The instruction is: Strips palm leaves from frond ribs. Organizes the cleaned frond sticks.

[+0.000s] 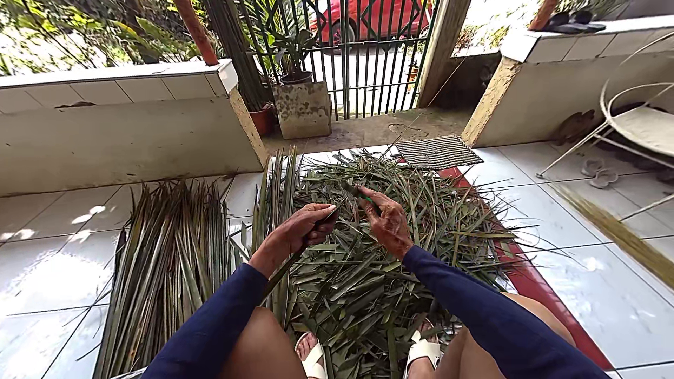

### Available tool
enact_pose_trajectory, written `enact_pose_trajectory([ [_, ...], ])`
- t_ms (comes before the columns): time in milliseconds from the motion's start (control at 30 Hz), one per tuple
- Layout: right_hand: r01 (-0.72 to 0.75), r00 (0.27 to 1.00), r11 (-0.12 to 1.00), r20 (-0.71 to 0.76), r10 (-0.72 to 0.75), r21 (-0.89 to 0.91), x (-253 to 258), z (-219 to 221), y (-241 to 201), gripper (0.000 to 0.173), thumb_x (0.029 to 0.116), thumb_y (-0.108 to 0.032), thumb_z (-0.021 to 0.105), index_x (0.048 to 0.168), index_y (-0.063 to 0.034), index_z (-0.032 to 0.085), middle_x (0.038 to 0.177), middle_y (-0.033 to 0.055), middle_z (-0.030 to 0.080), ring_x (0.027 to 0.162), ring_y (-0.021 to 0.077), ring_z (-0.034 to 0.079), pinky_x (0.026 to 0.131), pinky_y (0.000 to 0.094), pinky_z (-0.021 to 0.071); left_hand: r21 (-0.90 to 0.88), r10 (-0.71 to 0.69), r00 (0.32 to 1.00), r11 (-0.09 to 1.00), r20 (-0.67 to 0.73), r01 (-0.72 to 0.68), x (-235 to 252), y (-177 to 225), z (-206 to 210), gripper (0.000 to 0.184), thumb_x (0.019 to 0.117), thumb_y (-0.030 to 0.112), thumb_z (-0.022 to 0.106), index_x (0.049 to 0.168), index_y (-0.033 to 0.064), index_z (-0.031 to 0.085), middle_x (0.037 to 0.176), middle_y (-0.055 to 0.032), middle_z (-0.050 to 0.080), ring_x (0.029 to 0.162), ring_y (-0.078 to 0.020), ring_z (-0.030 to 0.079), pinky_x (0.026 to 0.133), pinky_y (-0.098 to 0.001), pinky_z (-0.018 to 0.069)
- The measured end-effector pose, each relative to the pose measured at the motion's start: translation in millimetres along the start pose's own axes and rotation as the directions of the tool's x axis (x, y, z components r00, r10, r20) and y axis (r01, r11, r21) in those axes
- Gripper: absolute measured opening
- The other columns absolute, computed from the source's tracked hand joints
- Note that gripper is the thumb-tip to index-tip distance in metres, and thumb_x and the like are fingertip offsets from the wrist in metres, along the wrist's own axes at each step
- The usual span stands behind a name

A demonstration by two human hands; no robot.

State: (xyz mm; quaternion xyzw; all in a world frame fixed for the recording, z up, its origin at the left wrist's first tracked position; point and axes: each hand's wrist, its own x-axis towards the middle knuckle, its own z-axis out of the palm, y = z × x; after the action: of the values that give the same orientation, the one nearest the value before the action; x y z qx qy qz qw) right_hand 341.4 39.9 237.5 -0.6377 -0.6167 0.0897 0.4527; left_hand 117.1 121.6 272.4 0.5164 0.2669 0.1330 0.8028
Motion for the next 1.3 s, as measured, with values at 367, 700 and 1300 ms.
enact_pose_trajectory([
  [367, -0.046, 0.988, 0.997, -0.147, 0.055, 0.067, 32, -31, 19, 0.036, 0.1064, -0.037, 0.055, 0.138, -0.0253, 0.068, 0.128, -0.0007, 0.071, 0.109, 0.0149, 0.070, 0.095, 0.0458, 0.0552, -0.001, 0.005, 1.000, 1.000, 0.012, -0.005, -8, -3, -3, 0.033, 0.1118, 0.029, 0.040, 0.094, 0.0090, 0.060, 0.062, 0.0056, 0.039, 0.042, -0.0022, 0.035, 0.037, -0.0154, 0.0312],
  [700, -0.061, 0.980, 0.995, -0.185, 0.075, 0.077, 40, -36, 20, 0.036, 0.1058, -0.039, 0.055, 0.137, -0.0270, 0.068, 0.125, -0.0014, 0.073, 0.108, 0.0140, 0.069, 0.094, 0.0453, 0.0548, -0.001, 0.026, 0.998, 1.000, 0.053, -0.026, -11, -1, 2, 0.033, 0.1121, 0.028, 0.039, 0.095, 0.0089, 0.059, 0.063, 0.0053, 0.039, 0.042, -0.0024, 0.034, 0.037, -0.0152, 0.0310],
  [1300, -0.143, 0.975, 0.978, -0.150, 0.166, 0.151, 48, -73, 35, 0.037, 0.1070, -0.036, 0.053, 0.138, -0.0202, 0.067, 0.090, 0.0084, 0.070, 0.069, 0.0202, 0.061, 0.068, 0.0443, 0.0525, 0.361, 0.177, 0.931, 0.931, -0.320, -0.053, -12, -8, -3, 0.033, 0.1118, 0.029, 0.044, 0.104, 0.0046, 0.065, 0.065, -0.0019, 0.053, 0.043, -0.0068, 0.042, 0.038, -0.0184, 0.0354],
])
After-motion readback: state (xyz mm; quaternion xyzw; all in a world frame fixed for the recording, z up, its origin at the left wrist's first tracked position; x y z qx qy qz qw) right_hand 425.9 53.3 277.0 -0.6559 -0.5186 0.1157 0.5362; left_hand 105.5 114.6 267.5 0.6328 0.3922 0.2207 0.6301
